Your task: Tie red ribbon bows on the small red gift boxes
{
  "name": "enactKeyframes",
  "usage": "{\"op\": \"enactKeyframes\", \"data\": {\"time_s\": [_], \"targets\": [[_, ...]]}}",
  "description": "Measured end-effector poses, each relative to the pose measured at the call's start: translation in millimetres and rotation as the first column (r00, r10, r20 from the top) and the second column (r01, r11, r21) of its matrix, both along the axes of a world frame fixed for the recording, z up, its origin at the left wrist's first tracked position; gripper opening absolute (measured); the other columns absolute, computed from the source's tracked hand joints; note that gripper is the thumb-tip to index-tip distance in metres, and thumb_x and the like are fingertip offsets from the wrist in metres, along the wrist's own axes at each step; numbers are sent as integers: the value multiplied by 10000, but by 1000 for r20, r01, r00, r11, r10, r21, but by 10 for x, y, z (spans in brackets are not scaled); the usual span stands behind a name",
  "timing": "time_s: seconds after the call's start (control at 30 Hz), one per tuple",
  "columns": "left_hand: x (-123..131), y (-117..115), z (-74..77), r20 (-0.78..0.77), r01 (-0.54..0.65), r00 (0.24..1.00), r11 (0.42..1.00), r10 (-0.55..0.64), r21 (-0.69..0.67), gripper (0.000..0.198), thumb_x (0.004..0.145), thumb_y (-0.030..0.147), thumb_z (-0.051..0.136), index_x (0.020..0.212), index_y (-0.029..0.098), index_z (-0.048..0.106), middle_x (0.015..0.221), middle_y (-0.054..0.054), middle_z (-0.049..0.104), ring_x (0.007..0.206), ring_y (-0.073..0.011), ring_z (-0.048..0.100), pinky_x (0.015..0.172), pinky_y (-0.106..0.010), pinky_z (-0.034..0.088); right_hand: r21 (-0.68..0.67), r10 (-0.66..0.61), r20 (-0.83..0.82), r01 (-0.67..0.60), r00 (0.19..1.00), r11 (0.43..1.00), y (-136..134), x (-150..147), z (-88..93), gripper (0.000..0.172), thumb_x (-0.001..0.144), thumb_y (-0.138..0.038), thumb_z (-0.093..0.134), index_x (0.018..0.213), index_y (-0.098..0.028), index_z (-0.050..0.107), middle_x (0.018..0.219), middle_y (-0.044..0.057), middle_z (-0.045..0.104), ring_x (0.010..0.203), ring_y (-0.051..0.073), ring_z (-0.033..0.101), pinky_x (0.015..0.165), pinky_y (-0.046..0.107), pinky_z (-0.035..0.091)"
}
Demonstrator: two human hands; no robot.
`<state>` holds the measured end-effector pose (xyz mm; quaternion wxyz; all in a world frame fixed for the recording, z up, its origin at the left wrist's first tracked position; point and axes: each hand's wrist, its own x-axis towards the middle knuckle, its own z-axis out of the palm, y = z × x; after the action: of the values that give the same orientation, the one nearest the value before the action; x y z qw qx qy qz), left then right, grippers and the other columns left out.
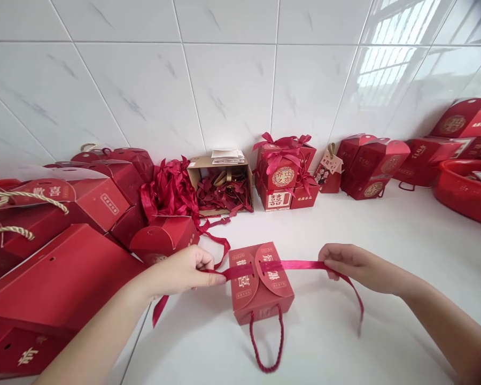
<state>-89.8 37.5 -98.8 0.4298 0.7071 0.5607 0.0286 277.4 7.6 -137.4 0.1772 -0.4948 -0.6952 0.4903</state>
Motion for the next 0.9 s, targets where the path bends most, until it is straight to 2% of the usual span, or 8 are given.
{"op": "enactKeyframes", "data": {"time_s": [0.27, 0.43, 0.53, 0.63, 0.7, 0.77, 0.83, 0.9], "targets": [[67, 106, -259, 57, 12, 998, 996, -7, -83, 446, 597, 513, 696, 534, 193, 392, 537, 56, 345, 541, -113, 308, 511, -236, 220, 26, -32, 120, 29, 992, 999, -60, -131, -89, 307, 943, -461, 378, 850, -215, 538, 728, -8, 510, 656, 136, 420, 605, 262, 354], [104, 109, -324, 97, -77, 993, 993, 68, 87, 463, 619, 572, 678, 586, 187, 422, 597, 51, 401, 577, -123, 373, 533, -229, 273, 108, -97, 187, 77, 978, 991, -53, -120, -142, 304, 940, -472, 356, 858, -238, 532, 715, -5, 513, 637, 148, 421, 594, 275, 364], [138, 96, -327, 177, -114, 980, 985, 90, 130, 398, 663, 549, 664, 725, 187, 511, 707, 23, 504, 667, -155, 475, 602, -246, 353, 189, -163, 267, 114, 950, 975, -39, -69, -166, 278, 937, -461, 356, 886, -263, 544, 738, 13, 562, 642, 173, 461, 591, 302, 373], [145, 66, -266, 202, -130, 975, 974, 92, 186, 345, 715, 497, 634, 862, 201, 533, 848, -17, 564, 777, -187, 528, 673, -268, 393, 243, -211, 289, 142, 934, 960, -30, -21, -192, 241, 925, -440, 388, 885, -278, 562, 777, 35, 607, 663, 204, 520, 590, 326, 393], [142, 16, -178, 163, -151, 981, 947, 107, 284, 310, 721, 469, 631, 860, 213, 524, 900, -27, 577, 798, -193, 533, 674, -265, 392, 331, -259, 290, 157, 921, 930, -35, -5, -195, 213, 910, -428, 427, 902, -276, 576, 902, 56, 626, 699, 213, 553, 608, 339, 416], [146, -72, -61, 50, -176, 984, 891, 171, 419, 268, 705, 436, 644, 804, 221, 518, 883, -26, 581, 762, -195, 528, 626, -251, 366, 472, -352, 271, 195, 896, 860, -59, -13, -166, 199, 893, -416, 466, 941, -265, 586, 1056, 79, 601, 745, 216, 566, 631, 346, 431], [163, -200, 54, -84, -147, 971, 835, 225, 530, 215, 701, 402, 639, 722, 224, 519, 810, -23, 577, 711, -200, 520, 577, -245, 326, 557, -388, 222, 211, 895, 804, -111, -49, -100, 198, 889, -401, 484, 931, -248, 603, 1052, 90, 594, 740, 207, 549, 631, 338, 428], [195, -349, 124, -172, -67, 968, 851, 182, 520, 199, 731, 402, 609, 660, 229, 541, 699, -17, 568, 643, -203, 514, 540, -248, 294, 491, -250, 208, 120, 946, 863, -190, -112, -18, 230, 909, -393, 465, 870, -239, 632, 881, 73, 613, 679, 186, 512, 603, 316, 408]]}}
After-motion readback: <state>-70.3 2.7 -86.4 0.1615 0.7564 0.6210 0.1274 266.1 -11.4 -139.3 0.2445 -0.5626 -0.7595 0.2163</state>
